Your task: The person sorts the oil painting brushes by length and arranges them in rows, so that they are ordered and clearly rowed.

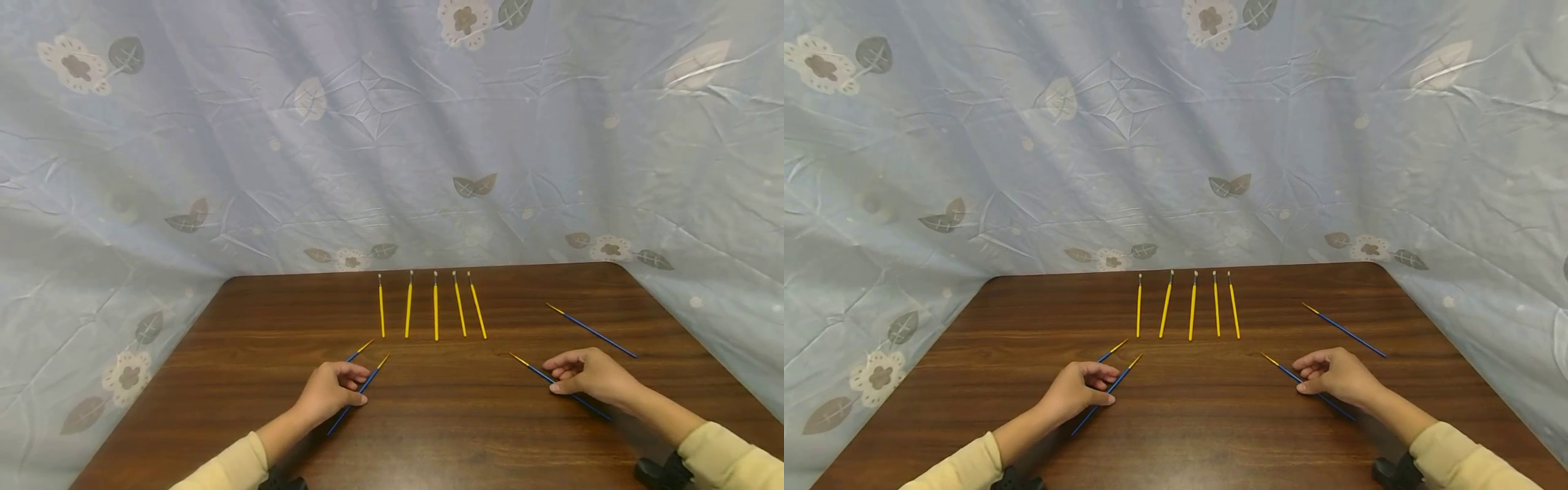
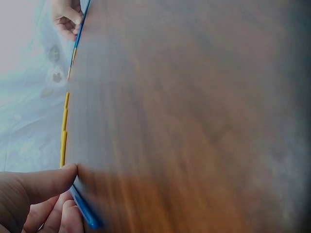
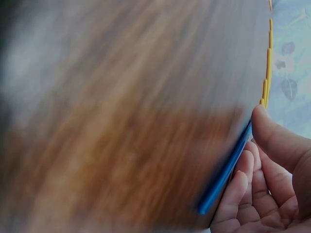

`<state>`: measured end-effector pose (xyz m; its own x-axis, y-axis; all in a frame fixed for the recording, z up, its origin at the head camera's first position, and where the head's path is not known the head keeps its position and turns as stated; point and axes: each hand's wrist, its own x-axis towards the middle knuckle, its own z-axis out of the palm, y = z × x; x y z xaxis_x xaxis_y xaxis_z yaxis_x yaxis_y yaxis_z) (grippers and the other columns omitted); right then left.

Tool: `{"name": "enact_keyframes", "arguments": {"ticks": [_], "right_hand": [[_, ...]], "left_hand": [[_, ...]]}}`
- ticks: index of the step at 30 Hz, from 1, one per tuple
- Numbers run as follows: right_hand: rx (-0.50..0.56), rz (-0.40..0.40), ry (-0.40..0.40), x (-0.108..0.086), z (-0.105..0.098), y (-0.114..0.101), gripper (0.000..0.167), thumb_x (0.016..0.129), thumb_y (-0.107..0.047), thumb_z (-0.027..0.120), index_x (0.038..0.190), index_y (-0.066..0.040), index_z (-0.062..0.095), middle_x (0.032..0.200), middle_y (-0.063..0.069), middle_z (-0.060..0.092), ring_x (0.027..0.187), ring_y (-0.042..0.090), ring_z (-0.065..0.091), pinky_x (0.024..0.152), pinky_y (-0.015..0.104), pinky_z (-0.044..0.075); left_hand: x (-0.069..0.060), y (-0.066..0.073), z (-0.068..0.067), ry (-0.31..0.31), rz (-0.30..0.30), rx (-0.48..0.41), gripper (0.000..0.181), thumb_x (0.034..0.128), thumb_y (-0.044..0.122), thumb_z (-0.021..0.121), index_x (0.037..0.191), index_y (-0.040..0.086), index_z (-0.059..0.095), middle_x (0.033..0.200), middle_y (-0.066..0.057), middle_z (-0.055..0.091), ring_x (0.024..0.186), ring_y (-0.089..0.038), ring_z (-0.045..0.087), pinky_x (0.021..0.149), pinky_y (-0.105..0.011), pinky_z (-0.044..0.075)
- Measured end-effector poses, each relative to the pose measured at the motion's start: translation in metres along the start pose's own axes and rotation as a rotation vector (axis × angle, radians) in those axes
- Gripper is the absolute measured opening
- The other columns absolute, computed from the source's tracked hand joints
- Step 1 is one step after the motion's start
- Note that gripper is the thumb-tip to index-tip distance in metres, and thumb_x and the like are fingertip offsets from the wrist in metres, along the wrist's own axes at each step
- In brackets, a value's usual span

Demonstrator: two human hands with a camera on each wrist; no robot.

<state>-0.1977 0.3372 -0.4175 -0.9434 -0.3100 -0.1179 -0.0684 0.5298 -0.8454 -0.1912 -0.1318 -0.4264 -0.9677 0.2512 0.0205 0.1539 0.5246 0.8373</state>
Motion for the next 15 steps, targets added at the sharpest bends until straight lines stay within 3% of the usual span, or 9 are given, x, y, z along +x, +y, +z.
{"name": "enact_keyframes", "arguments": {"ticks": [15], "right_hand": [[-0.035, 0.014, 0.02, 0.0005, 0.0017, -0.002, 0.043, 0.074, -0.013, 0.084, 0.109, 0.007, 0.067, 0.091, 0.009, 0.062, 0.081, 0.022, 0.057, 0.067, 0.025, 0.054]], "left_hand": [[-0.0029, 0.0004, 0.0024, 0.031, 0.047, 0.06, 0.028, 0.0709, -0.004, 0.082, 0.097, 0.001, 0.073, 0.088, -0.002, 0.07, 0.074, -0.013, 0.062, 0.066, -0.023, 0.054]]}}
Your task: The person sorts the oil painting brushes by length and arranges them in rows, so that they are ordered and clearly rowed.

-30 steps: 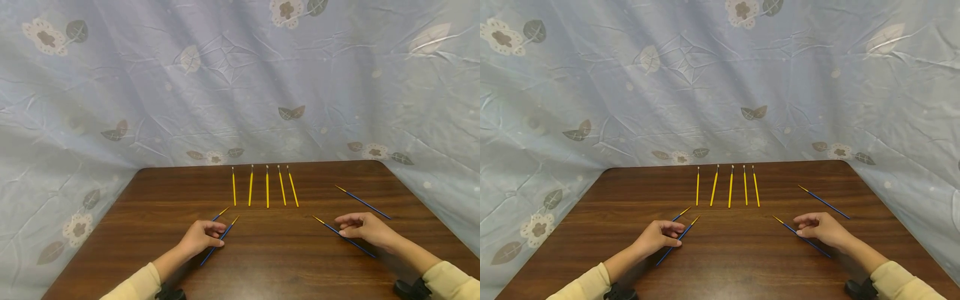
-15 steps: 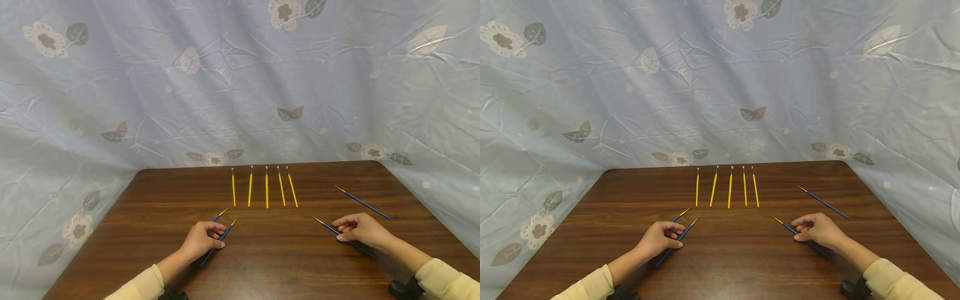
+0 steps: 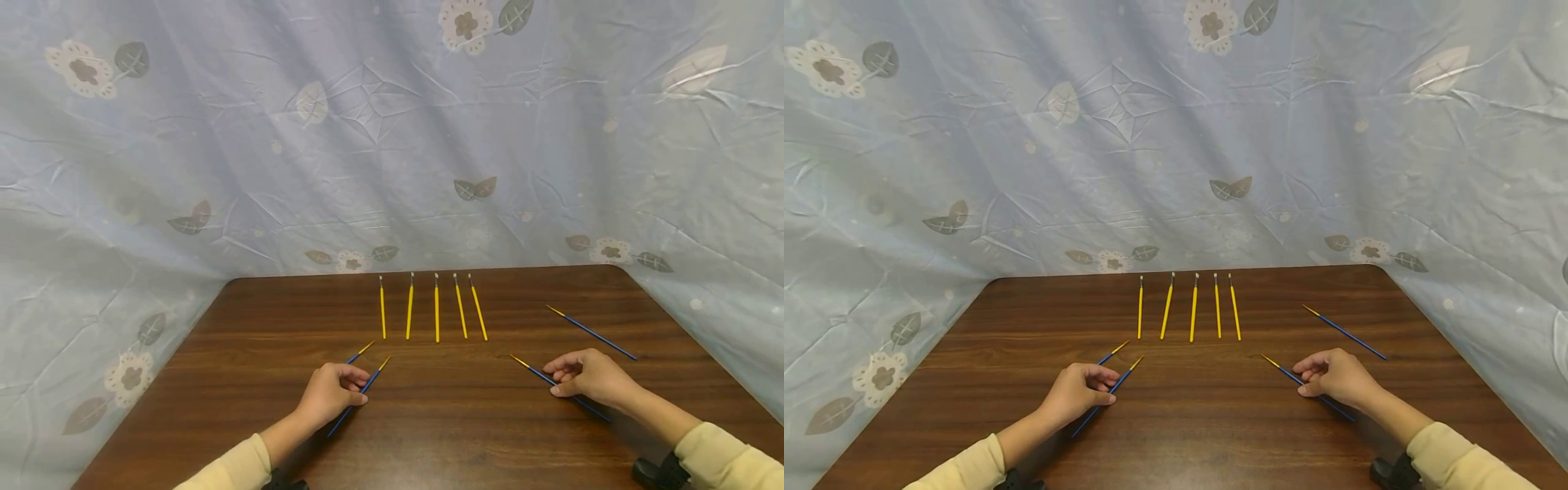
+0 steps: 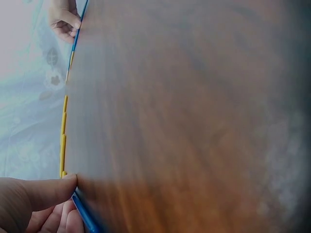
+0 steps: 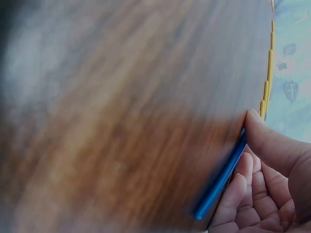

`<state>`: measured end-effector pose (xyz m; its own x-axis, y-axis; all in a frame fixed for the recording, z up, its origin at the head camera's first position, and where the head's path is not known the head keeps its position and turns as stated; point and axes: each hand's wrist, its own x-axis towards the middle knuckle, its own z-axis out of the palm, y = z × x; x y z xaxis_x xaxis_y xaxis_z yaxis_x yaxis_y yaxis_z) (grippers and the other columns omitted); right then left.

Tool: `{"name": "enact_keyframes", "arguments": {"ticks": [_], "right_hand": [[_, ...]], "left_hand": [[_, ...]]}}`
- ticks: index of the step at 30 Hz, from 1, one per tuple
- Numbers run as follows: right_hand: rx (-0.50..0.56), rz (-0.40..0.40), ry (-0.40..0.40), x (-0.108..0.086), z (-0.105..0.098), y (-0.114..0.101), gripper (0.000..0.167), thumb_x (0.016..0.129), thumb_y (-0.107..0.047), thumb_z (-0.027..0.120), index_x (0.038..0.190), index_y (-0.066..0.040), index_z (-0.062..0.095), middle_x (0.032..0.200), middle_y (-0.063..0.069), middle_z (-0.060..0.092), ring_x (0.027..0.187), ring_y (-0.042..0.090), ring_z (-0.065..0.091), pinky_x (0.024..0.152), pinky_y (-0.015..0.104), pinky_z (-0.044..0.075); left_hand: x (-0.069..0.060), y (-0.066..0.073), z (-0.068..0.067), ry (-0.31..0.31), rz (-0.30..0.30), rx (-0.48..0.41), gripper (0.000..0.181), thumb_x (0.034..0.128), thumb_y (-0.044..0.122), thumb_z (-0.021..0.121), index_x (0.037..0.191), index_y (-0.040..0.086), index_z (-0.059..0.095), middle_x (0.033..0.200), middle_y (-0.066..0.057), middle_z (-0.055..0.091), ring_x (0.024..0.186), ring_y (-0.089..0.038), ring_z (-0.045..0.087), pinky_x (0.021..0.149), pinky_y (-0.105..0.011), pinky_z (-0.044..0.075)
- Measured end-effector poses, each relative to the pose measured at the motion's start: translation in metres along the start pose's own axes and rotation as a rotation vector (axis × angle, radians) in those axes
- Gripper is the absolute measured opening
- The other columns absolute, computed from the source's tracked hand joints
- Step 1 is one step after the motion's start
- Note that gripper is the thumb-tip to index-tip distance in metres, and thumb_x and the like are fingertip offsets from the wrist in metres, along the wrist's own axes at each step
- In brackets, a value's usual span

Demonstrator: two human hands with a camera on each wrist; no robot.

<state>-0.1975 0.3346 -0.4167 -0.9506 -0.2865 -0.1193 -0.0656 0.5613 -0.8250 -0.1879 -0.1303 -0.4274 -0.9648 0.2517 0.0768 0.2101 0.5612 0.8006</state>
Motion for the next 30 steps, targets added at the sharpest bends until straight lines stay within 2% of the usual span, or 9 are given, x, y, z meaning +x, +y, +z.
{"name": "enact_keyframes", "arguments": {"ticks": [13, 21, 25, 30], "right_hand": [[0.031, 0.018, 0.0, -0.0029, -0.0026, 0.0003, 0.039, 0.078, -0.01, 0.081, 0.109, 0.01, 0.067, 0.09, 0.009, 0.065, 0.081, 0.021, 0.061, 0.068, 0.026, 0.055], [0.013, 0.012, 0.013, -0.0008, -0.0015, 0.0001, 0.036, 0.079, -0.011, 0.08, 0.108, 0.008, 0.069, 0.089, 0.007, 0.066, 0.083, 0.023, 0.062, 0.071, 0.027, 0.055], [0.022, 0.006, -0.008, 0.0022, -0.002, 0.0011, 0.035, 0.08, -0.01, 0.079, 0.108, 0.008, 0.069, 0.089, 0.007, 0.067, 0.082, 0.023, 0.063, 0.07, 0.027, 0.055], [0.02, -0.003, -0.048, 0.0038, -0.0073, 0.0016, 0.034, 0.082, -0.01, 0.077, 0.109, 0.008, 0.068, 0.092, 0.008, 0.067, 0.085, 0.024, 0.063, 0.073, 0.027, 0.056]], "left_hand": [[0.0012, -0.0021, 0.0009, 0.015, -0.001, -0.041, 0.024, 0.0721, -0.006, 0.08, 0.094, 0.0, 0.075, 0.086, -0.006, 0.072, 0.071, -0.013, 0.067, 0.064, -0.023, 0.056], [0.0011, -0.0003, -0.0025, -0.007, -0.026, -0.114, 0.026, 0.0731, -0.008, 0.078, 0.098, -0.003, 0.073, 0.089, -0.009, 0.072, 0.073, -0.016, 0.067, 0.063, -0.025, 0.057], [0.0017, -0.0014, -0.0052, -0.023, -0.053, -0.144, 0.028, 0.075, -0.009, 0.075, 0.102, -0.005, 0.071, 0.093, -0.01, 0.072, 0.073, -0.016, 0.066, 0.06, -0.026, 0.056], [0.0052, 0.0011, -0.0057, -0.04, -0.027, -0.177, 0.03, 0.078, -0.009, 0.072, 0.107, -0.007, 0.069, 0.095, -0.012, 0.071, 0.078, -0.019, 0.068, 0.064, -0.028, 0.058]]}}
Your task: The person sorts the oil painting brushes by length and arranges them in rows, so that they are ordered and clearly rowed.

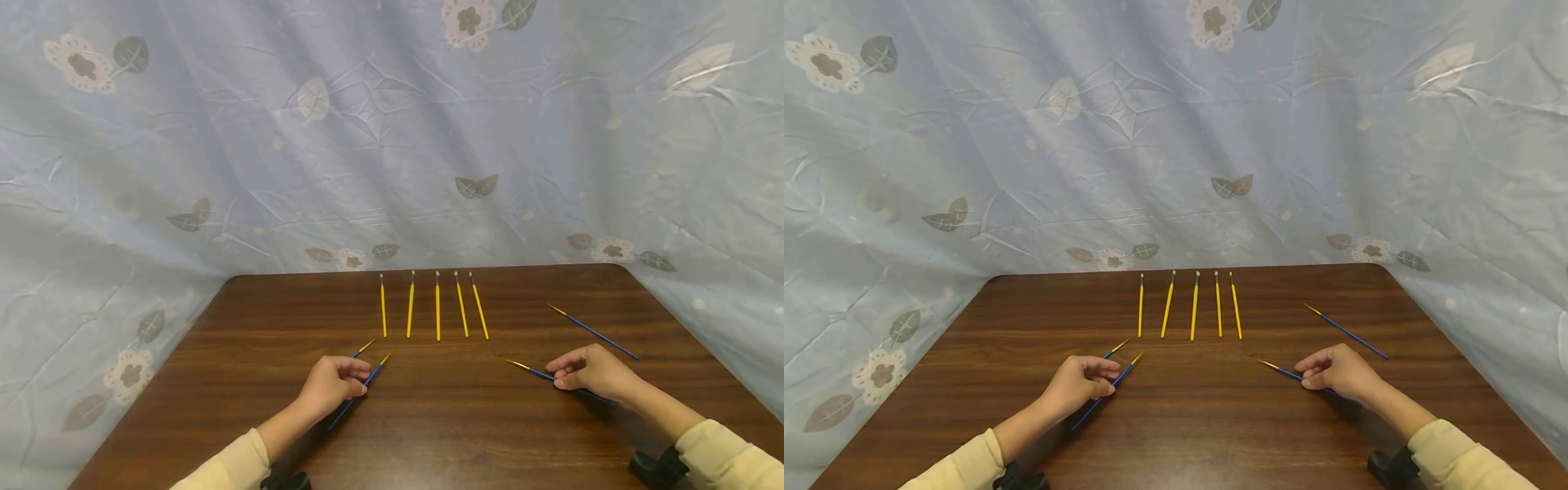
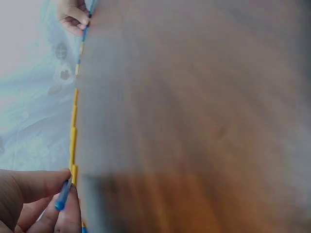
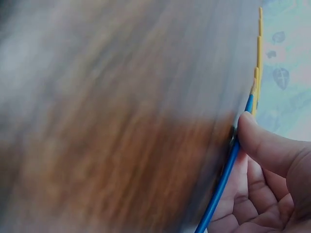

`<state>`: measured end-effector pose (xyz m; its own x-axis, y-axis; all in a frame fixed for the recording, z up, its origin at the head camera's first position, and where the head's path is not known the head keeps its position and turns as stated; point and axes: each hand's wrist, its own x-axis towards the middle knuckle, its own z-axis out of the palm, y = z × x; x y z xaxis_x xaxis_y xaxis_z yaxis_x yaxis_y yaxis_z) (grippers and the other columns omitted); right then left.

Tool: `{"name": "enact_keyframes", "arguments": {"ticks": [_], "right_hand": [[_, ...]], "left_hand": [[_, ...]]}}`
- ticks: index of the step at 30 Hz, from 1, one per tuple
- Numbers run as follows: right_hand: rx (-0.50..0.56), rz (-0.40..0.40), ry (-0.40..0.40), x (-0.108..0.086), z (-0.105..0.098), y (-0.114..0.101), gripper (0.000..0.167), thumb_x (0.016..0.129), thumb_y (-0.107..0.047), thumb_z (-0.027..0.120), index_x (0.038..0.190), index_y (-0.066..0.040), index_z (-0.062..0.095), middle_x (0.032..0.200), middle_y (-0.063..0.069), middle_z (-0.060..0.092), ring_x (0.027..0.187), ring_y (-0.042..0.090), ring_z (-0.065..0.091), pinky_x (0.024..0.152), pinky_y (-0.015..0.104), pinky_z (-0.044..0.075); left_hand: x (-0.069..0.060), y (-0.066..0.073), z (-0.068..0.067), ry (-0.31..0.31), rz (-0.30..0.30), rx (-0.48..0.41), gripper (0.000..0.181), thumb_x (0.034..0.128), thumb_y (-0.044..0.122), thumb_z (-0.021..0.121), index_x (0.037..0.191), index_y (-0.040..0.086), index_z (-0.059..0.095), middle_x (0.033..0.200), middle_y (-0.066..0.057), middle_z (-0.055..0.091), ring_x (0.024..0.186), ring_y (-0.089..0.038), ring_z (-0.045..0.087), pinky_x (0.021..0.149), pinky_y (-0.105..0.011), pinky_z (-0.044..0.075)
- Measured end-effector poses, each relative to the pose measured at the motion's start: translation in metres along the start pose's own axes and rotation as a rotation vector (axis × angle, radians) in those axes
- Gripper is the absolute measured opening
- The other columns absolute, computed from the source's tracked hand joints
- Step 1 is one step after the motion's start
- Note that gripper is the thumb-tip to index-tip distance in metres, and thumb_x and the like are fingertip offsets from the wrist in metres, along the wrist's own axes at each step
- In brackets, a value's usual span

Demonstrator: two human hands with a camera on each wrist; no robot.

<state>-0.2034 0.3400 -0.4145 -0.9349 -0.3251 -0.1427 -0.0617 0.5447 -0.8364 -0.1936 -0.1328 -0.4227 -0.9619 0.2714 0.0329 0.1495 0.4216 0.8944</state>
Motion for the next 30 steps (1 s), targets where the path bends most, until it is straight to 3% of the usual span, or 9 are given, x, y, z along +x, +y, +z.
{"name": "enact_keyframes", "arguments": {"ticks": [10, 19, 30], "right_hand": [[0.034, 0.005, -0.049, 0.0, 0.004, -0.008, 0.036, 0.086, -0.012, 0.073, 0.115, 0.008, 0.065, 0.093, 0.008, 0.067, 0.085, 0.024, 0.06, 0.067, 0.031, 0.054], [0.099, -0.015, -0.105, 0.005, 0.02, -0.023, 0.035, 0.09, -0.011, 0.07, 0.117, 0.008, 0.064, 0.101, 0.012, 0.067, 0.093, 0.028, 0.063, 0.074, 0.041, 0.056], [0.144, 0.044, -0.121, 0.009, 0.052, -0.048, 0.035, 0.089, -0.014, 0.071, 0.117, 0.005, 0.065, 0.099, 0.009, 0.065, 0.09, 0.025, 0.062, 0.073, 0.042, 0.057]], "left_hand": [[-0.001, 0.017, 0.005, -0.052, -0.081, -0.134, 0.032, 0.0825, -0.005, 0.071, 0.114, -0.007, 0.065, 0.098, -0.012, 0.07, 0.084, -0.022, 0.067, 0.07, -0.035, 0.057], [0.001, 0.031, 0.018, -0.114, -0.103, -0.217, 0.034, 0.0848, -0.004, 0.069, 0.118, -0.006, 0.062, 0.1, -0.014, 0.067, 0.084, -0.024, 0.066, 0.07, -0.035, 0.058], [0.001, 0.039, 0.033, -0.147, -0.169, -0.291, 0.035, 0.0844, -0.008, 0.066, 0.119, -0.013, 0.06, 0.102, -0.017, 0.063, 0.079, -0.02, 0.065, 0.065, -0.034, 0.059]]}}
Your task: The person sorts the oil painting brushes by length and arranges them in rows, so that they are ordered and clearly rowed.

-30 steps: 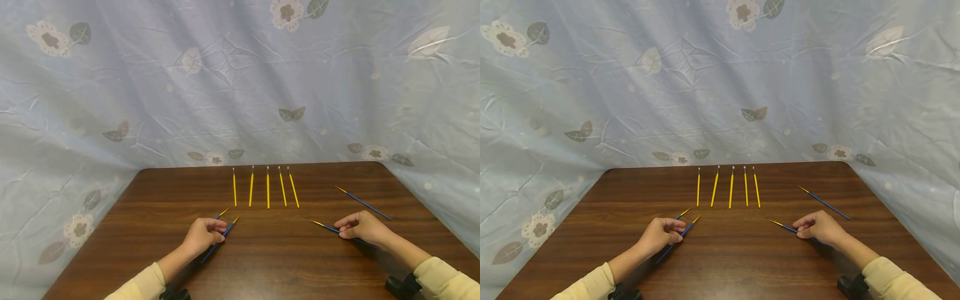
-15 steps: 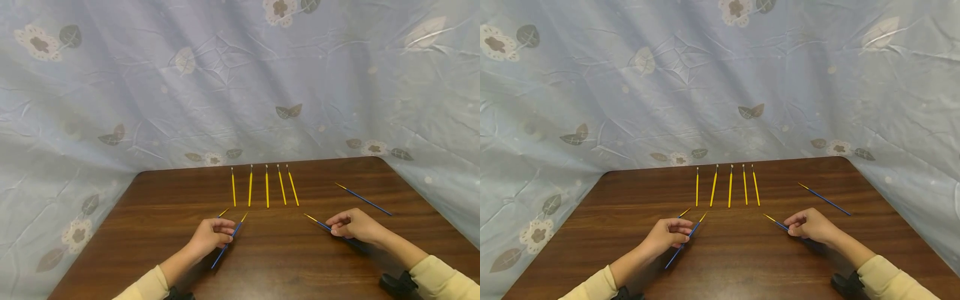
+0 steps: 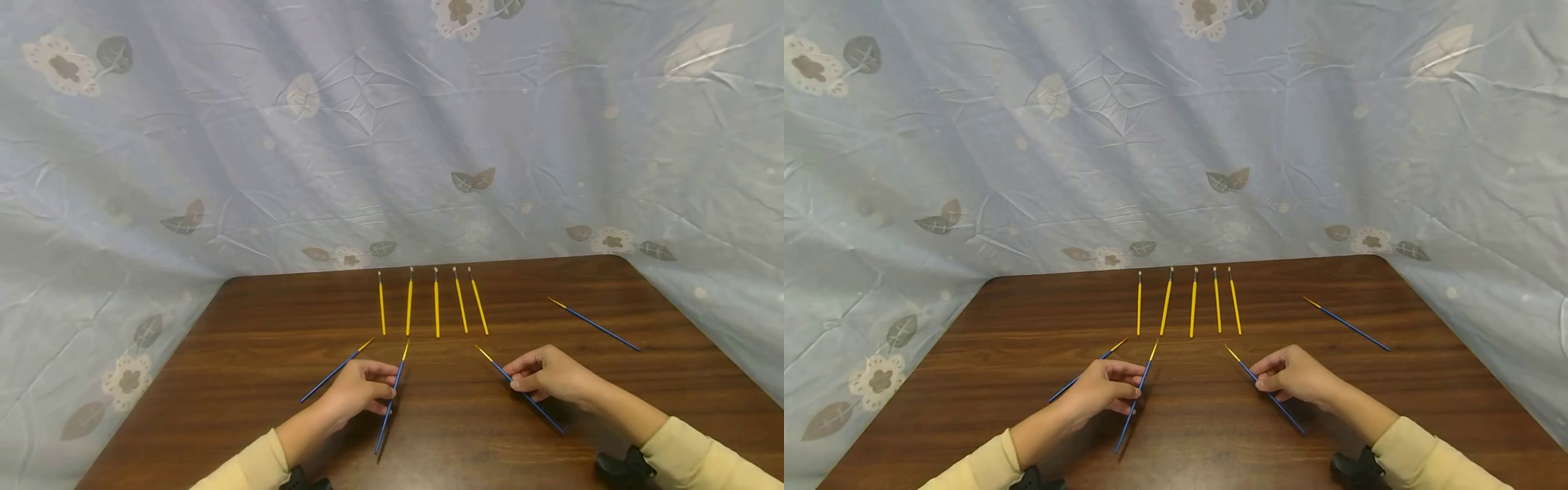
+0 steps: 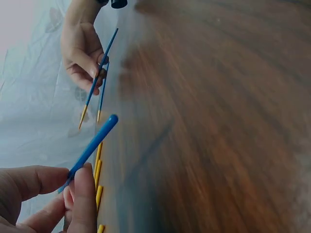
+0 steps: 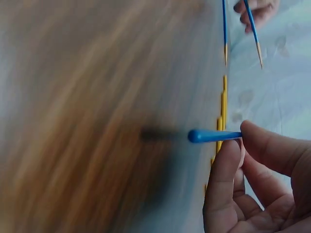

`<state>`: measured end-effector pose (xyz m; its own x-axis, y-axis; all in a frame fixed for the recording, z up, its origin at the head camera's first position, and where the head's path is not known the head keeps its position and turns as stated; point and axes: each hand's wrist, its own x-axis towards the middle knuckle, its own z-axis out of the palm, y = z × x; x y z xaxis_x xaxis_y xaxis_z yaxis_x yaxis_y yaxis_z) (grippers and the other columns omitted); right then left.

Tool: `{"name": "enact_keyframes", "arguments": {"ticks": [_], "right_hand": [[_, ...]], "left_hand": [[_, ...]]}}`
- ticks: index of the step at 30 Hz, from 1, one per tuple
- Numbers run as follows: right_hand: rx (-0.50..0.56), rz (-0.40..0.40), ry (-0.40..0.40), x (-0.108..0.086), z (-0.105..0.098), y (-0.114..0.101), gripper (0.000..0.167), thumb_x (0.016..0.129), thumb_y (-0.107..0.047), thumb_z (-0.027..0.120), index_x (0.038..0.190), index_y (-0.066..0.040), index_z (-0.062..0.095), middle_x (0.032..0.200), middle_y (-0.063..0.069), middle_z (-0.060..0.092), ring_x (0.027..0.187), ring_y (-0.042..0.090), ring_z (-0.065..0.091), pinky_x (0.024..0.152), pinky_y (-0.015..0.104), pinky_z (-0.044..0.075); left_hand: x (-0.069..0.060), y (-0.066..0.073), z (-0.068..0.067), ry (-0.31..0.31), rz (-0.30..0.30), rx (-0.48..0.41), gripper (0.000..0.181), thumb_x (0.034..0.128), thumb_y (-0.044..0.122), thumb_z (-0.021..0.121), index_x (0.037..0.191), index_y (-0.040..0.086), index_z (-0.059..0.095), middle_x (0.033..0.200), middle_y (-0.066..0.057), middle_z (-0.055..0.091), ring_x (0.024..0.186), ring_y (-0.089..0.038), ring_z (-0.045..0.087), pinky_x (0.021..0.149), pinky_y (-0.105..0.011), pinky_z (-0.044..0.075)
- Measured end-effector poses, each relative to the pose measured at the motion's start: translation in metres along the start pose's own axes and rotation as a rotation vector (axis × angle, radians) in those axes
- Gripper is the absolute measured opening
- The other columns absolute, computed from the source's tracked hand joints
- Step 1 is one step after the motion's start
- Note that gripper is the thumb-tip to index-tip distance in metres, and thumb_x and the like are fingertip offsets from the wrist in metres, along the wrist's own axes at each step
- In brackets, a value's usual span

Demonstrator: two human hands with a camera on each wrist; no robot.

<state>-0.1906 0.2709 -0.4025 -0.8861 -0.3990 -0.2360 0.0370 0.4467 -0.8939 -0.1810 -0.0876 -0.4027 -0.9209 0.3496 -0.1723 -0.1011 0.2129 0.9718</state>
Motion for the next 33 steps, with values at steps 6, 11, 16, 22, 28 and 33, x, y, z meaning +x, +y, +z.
{"name": "enact_keyframes", "arguments": {"ticks": [6, 11, 16, 22, 28, 33], "right_hand": [[0.061, -0.011, 0.0, 0.005, 0.023, -0.015, 0.035, 0.088, -0.014, 0.072, 0.115, 0.007, 0.064, 0.093, 0.009, 0.059, 0.084, 0.023, 0.059, 0.072, 0.04, 0.057], [0.144, -0.019, -0.017, 0.01, 0.042, -0.025, 0.034, 0.087, -0.011, 0.072, 0.113, 0.009, 0.062, 0.093, 0.01, 0.059, 0.083, 0.022, 0.06, 0.071, 0.039, 0.057], [0.189, -0.015, -0.014, 0.014, 0.06, -0.032, 0.032, 0.089, -0.007, 0.069, 0.113, 0.011, 0.06, 0.092, 0.009, 0.061, 0.08, 0.02, 0.06, 0.069, 0.036, 0.058], [0.217, -0.008, 0.017, 0.02, 0.077, -0.037, 0.032, 0.089, -0.005, 0.068, 0.114, 0.013, 0.058, 0.091, 0.01, 0.062, 0.078, 0.019, 0.062, 0.068, 0.034, 0.058], [0.251, -0.001, 0.067, 0.024, 0.09, -0.043, 0.031, 0.088, 0.0, 0.068, 0.113, 0.014, 0.056, 0.091, 0.013, 0.062, 0.078, 0.02, 0.063, 0.07, 0.036, 0.059], [0.261, 0.016, 0.105, 0.026, 0.097, -0.044, 0.029, 0.088, 0.002, 0.068, 0.111, 0.014, 0.056, 0.091, 0.014, 0.062, 0.078, 0.021, 0.063, 0.071, 0.038, 0.059]], "left_hand": [[-0.001, 0.002, 0.005, 0.01, -0.023, -0.038, 0.037, 0.0822, -0.012, 0.065, 0.119, -0.014, 0.059, 0.1, -0.017, 0.061, 0.076, -0.018, 0.063, 0.062, -0.034, 0.059], [-0.001, 0.0, 0.008, 0.018, -0.028, -0.045, 0.036, 0.0824, -0.011, 0.065, 0.118, -0.013, 0.058, 0.098, -0.015, 0.062, 0.077, -0.019, 0.064, 0.063, -0.035, 0.059], [0.0, -0.003, 0.011, 0.017, -0.021, -0.059, 0.036, 0.0837, -0.011, 0.064, 0.118, -0.013, 0.057, 0.094, -0.015, 0.064, 0.078, -0.02, 0.066, 0.064, -0.035, 0.059], [0.002, -0.006, 0.015, 0.008, -0.02, -0.058, 0.037, 0.0833, -0.012, 0.065, 0.119, -0.013, 0.056, 0.091, -0.016, 0.061, 0.074, -0.019, 0.065, 0.06, -0.034, 0.059], [0.003, -0.01, 0.018, 0.02, -0.021, -0.046, 0.037, 0.0824, -0.013, 0.067, 0.118, -0.011, 0.057, 0.09, -0.014, 0.06, 0.073, -0.019, 0.066, 0.057, -0.034, 0.059], [0.004, -0.012, 0.02, 0.033, -0.008, -0.053, 0.036, 0.0817, -0.015, 0.067, 0.116, -0.012, 0.057, 0.087, -0.011, 0.059, 0.072, -0.019, 0.066, 0.057, -0.034, 0.059]]}}
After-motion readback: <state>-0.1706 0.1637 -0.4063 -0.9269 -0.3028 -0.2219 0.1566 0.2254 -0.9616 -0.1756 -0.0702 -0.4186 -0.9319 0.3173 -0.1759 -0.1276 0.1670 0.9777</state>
